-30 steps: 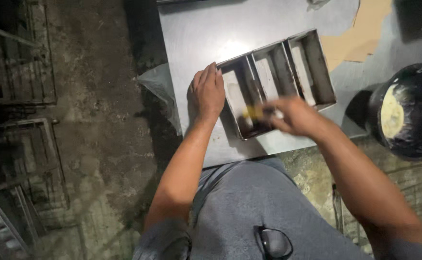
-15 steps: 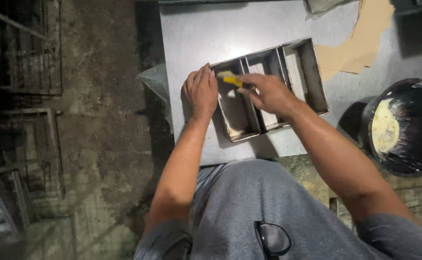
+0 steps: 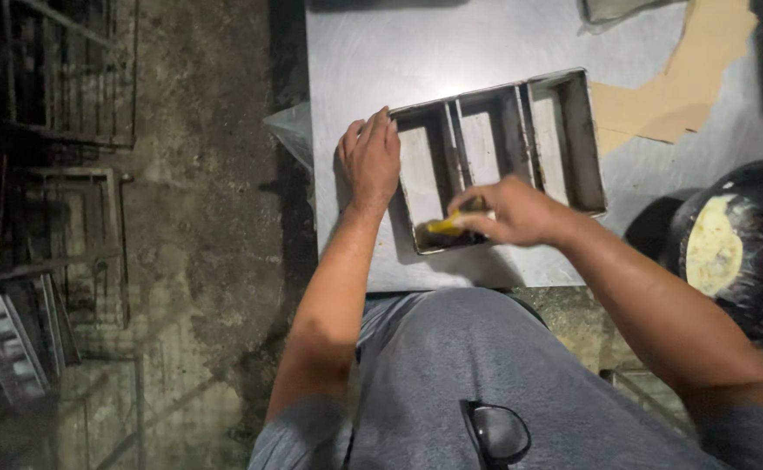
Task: The person brushes the inside of metal loaf tins with a fat mixture using a pastry brush and then places rectangular liners into each compartment.
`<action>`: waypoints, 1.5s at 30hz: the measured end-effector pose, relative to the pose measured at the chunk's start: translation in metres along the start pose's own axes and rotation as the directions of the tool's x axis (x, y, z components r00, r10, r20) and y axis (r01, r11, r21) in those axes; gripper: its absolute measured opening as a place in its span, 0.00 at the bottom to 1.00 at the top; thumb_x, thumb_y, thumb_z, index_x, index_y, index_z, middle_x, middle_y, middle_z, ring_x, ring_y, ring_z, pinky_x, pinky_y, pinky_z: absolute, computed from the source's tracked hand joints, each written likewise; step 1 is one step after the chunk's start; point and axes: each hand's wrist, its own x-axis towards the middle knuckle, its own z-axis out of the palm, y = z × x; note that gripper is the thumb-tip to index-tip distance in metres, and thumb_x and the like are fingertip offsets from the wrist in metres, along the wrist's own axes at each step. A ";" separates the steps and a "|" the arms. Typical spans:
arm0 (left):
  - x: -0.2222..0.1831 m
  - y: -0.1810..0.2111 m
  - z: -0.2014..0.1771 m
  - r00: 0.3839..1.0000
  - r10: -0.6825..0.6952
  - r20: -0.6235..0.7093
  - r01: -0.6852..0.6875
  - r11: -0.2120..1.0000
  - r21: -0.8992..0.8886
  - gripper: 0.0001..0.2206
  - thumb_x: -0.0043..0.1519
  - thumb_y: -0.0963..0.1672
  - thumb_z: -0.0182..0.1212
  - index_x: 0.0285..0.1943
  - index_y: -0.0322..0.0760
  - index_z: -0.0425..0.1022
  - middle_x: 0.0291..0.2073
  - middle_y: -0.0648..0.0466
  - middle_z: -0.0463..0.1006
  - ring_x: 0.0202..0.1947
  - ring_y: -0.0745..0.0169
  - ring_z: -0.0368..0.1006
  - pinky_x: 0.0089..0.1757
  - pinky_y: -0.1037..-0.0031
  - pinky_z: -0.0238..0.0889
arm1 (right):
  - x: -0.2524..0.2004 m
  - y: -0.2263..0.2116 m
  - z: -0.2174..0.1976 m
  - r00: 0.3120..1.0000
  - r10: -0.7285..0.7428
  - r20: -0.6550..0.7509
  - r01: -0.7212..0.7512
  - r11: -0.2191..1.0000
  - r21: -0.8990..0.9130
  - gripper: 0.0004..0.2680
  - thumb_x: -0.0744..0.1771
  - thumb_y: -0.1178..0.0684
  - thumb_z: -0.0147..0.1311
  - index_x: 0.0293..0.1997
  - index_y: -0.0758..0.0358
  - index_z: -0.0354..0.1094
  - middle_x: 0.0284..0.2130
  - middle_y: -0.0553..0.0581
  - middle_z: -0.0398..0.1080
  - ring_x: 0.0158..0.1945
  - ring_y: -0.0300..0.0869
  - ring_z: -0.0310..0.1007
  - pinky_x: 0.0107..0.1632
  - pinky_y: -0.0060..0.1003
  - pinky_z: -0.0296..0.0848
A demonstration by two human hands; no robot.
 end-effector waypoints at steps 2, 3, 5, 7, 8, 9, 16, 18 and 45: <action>-0.003 -0.001 0.000 1.000 0.008 0.004 -0.008 0.999 -0.045 0.15 0.68 0.46 0.56 0.60 0.38 0.77 0.52 0.52 0.82 0.56 0.46 0.70 0.58 0.57 0.58 | 0.001 0.003 0.005 0.993 0.059 0.098 -0.046 0.990 -0.133 0.13 0.69 0.46 0.54 0.58 0.54 0.71 0.39 0.64 0.80 0.31 0.48 0.82 0.45 0.43 0.78; -0.004 -0.001 0.000 0.999 -0.019 0.036 0.020 0.999 -0.041 0.15 0.69 0.46 0.56 0.61 0.38 0.77 0.52 0.51 0.82 0.56 0.46 0.70 0.58 0.56 0.58 | 0.000 0.005 0.009 0.993 0.066 0.094 -0.053 0.990 -0.132 0.13 0.69 0.46 0.54 0.58 0.54 0.71 0.39 0.64 0.80 0.31 0.48 0.82 0.45 0.43 0.78; 0.001 -0.003 0.002 0.998 -0.040 0.049 0.042 0.999 -0.034 0.15 0.69 0.46 0.56 0.62 0.39 0.77 0.52 0.51 0.82 0.57 0.47 0.70 0.58 0.56 0.58 | 0.014 0.008 0.013 0.867 -0.404 -0.292 0.345 0.909 -0.232 0.12 0.67 0.54 0.59 0.55 0.62 0.70 0.51 0.64 0.77 0.47 0.55 0.80 0.51 0.44 0.79; -0.003 -0.003 0.001 0.996 -0.042 0.083 0.045 0.998 -0.034 0.16 0.69 0.47 0.55 0.63 0.39 0.76 0.49 0.49 0.82 0.57 0.47 0.71 0.60 0.53 0.56 | 0.038 0.010 0.018 0.844 -0.446 -0.298 0.362 0.883 -0.298 0.14 0.65 0.58 0.58 0.57 0.63 0.69 0.53 0.65 0.75 0.50 0.57 0.79 0.52 0.45 0.78; -0.003 -0.002 0.000 0.997 -0.033 0.074 0.036 0.999 -0.040 0.16 0.69 0.47 0.55 0.63 0.39 0.76 0.49 0.49 0.82 0.57 0.47 0.71 0.60 0.53 0.56 | 0.047 0.013 0.019 0.825 -0.475 -0.307 0.363 0.861 -0.356 0.17 0.63 0.61 0.58 0.59 0.64 0.69 0.55 0.66 0.74 0.52 0.59 0.78 0.53 0.46 0.77; -0.001 -0.002 0.000 0.997 -0.027 0.066 0.029 0.999 -0.019 0.16 0.69 0.46 0.54 0.63 0.39 0.76 0.49 0.50 0.82 0.57 0.46 0.70 0.60 0.50 0.54 | 0.050 0.019 0.018 0.821 -0.478 -0.313 0.360 0.858 -0.367 0.17 0.63 0.61 0.58 0.59 0.64 0.69 0.55 0.66 0.74 0.52 0.59 0.78 0.53 0.46 0.77; -0.005 0.002 -0.010 0.992 -0.059 0.109 0.065 0.996 -0.053 0.16 0.70 0.47 0.51 0.63 0.41 0.75 0.50 0.51 0.82 0.58 0.51 0.70 0.63 0.49 0.50 | 0.030 0.041 0.022 0.767 -0.613 -0.190 0.407 0.693 -0.596 0.21 0.61 0.66 0.57 0.62 0.67 0.68 0.58 0.69 0.71 0.57 0.58 0.75 0.55 0.46 0.77; -0.004 -0.004 -0.013 0.990 -0.067 0.128 0.076 0.995 -0.066 0.16 0.71 0.47 0.51 0.65 0.41 0.74 0.51 0.51 0.82 0.59 0.52 0.70 0.63 0.50 0.52 | 0.029 0.036 0.021 0.860 -0.496 -0.121 0.336 0.728 -0.597 0.23 0.58 0.66 0.57 0.61 0.65 0.69 0.58 0.68 0.72 0.56 0.59 0.75 0.52 0.45 0.78; 0.003 -0.009 -0.005 0.960 -0.065 0.273 0.094 0.991 -0.096 0.19 0.74 0.47 0.43 0.71 0.39 0.69 0.52 0.46 0.78 0.61 0.49 0.66 0.65 0.50 0.41 | -0.007 0.050 0.025 0.978 0.139 -0.156 0.052 0.561 0.826 0.11 0.68 0.50 0.55 0.49 0.69 0.73 0.36 0.60 0.81 0.39 0.40 0.84 0.46 0.33 0.82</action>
